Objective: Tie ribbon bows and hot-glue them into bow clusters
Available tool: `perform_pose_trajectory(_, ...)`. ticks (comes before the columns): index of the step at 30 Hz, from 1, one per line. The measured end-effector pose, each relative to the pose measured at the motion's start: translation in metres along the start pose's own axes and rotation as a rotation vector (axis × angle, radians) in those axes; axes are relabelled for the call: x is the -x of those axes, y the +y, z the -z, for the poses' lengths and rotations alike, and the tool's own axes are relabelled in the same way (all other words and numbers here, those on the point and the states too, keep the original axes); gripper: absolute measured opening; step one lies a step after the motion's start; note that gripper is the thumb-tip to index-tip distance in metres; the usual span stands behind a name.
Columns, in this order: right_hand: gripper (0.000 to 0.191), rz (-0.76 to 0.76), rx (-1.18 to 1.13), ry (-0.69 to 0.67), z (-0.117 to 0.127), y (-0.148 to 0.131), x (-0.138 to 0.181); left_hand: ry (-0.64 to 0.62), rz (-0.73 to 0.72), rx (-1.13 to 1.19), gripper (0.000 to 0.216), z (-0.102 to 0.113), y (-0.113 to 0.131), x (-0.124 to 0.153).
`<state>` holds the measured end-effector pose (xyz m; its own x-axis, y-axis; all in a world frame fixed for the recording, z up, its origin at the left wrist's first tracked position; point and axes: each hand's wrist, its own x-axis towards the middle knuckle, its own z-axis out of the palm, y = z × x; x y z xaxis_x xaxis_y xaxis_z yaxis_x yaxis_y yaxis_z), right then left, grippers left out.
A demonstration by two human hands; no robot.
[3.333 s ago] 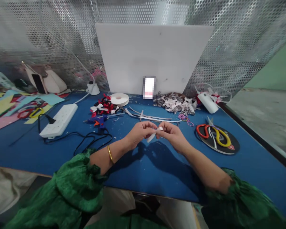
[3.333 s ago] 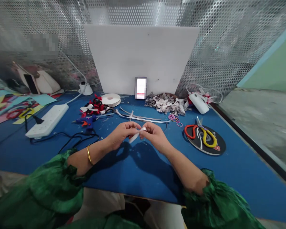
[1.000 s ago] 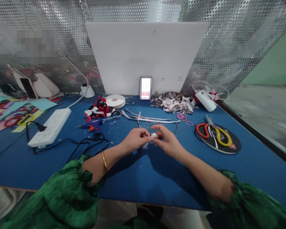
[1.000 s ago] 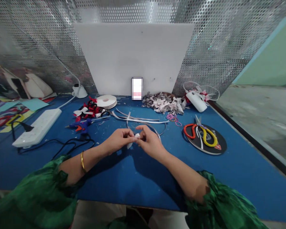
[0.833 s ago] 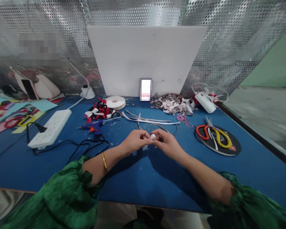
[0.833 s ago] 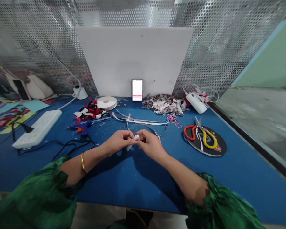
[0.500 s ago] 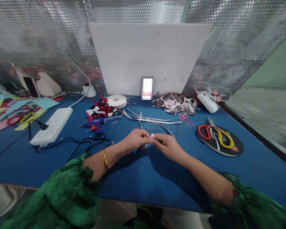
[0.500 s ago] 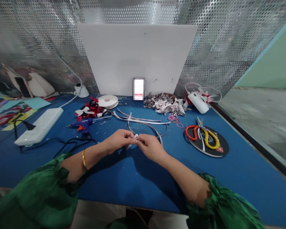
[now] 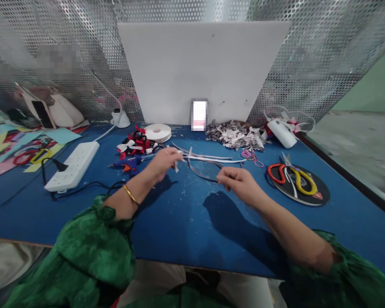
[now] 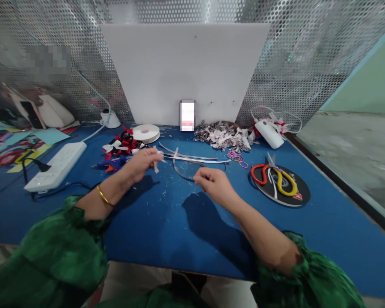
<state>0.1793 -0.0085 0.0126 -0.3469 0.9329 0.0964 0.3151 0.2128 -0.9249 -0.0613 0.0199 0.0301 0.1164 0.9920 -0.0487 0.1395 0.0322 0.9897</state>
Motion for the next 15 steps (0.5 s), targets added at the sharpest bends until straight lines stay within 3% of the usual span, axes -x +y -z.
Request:
perform_pose_trajectory(1, 0.026, -0.003, -0.013, 0.071, 0.002, 0.000, -0.002, 0.039, -0.028, 0.051, 0.025, 0.005, 0.002, -0.002)
perform_pose_trajectory(3, 0.026, -0.014, -0.039, 0.146, 0.001, 0.000, -0.004, -0.008, -0.023, 0.067, 0.028, 0.006, 0.004, -0.002)
perform_pose_trajectory(9, 0.025, -0.097, -0.254, -0.091, -0.029, -0.001, 0.002, -0.161, 0.054, 0.048, 0.033, -0.029, -0.004, 0.018)
perform_pose_trajectory(15, 0.036, -0.195, -0.351, -0.125, -0.042, 0.002, 0.009, -0.242, 0.049, -0.005, 0.032, -0.041, -0.006, 0.026)
